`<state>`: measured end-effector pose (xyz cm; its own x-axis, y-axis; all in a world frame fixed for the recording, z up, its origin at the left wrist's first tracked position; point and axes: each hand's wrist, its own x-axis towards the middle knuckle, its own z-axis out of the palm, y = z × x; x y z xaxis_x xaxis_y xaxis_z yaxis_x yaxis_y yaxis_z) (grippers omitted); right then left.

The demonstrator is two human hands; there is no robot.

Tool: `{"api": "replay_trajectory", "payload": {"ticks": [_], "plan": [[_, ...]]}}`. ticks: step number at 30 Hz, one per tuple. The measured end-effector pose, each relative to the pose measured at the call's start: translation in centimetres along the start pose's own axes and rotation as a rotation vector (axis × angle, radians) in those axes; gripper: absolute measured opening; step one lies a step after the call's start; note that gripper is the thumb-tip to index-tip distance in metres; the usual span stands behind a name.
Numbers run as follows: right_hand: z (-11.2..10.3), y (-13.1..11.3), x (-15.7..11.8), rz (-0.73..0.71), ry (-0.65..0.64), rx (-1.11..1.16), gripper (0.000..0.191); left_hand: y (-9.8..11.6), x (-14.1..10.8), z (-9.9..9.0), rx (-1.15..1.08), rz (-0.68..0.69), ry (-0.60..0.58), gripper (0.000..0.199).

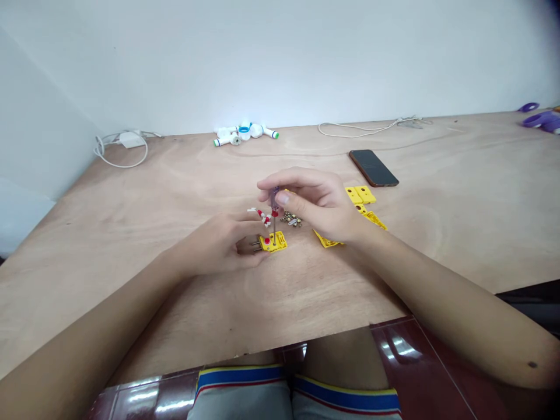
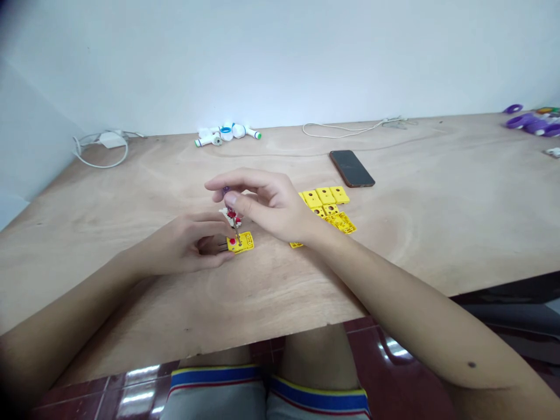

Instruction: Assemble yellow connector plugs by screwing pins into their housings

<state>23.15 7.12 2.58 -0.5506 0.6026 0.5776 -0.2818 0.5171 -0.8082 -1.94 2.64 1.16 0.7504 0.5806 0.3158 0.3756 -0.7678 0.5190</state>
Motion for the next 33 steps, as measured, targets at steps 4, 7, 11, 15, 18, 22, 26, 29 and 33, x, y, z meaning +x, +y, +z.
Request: {"api": "replay_trajectory", "payload": {"ticks": [4, 7, 11, 15, 18, 22, 26, 29, 33], "plan": [[-0.08, 0.1, -0.05, -0.007, 0.0, -0.014, 0.031, -0.12, -0.06, 0.04, 0.001, -0.006, -0.006, 0.026], [-0.01, 0.07, -0.09, 0.0, -0.01, 0.024, 0.028, -0.11, -0.04, 0.06, -0.005, 0.001, -0.001, 0.026], [0.16, 0.12, 0.02, 0.037, -0.009, 0.113, 0.028, 0.0, 0.07, 0.01, -0.004, 0.009, 0.009, 0.025], [0.08, 0.39, 0.26, 0.075, 0.086, 0.172, 0.027, 0.07, 0.06, -0.05, -0.021, -0.001, -0.014, 0.02], [-0.13, 0.51, 0.39, 0.079, 0.143, 0.181, 0.028, 0.05, -0.04, -0.02, -0.016, -0.035, -0.035, 0.018], [-0.23, 0.28, 0.38, 0.076, 0.159, 0.163, 0.028, 0.13, -0.02, 0.0, 0.0, -0.029, -0.022, 0.016], [-0.09, -0.03, 0.3, 0.091, 0.117, 0.141, 0.025, 0.28, 0.13, -0.11, -0.025, -0.018, -0.019, 0.015], [-0.1, -0.15, 0.32, 0.097, 0.102, 0.117, 0.027, 0.31, 0.17, -0.18, -0.027, -0.015, -0.021, 0.016], [-0.35, -0.21, 0.46, 0.09, 0.101, 0.081, 0.03, 0.25, 0.06, -0.15, -0.002, -0.039, -0.034, 0.013]]}}
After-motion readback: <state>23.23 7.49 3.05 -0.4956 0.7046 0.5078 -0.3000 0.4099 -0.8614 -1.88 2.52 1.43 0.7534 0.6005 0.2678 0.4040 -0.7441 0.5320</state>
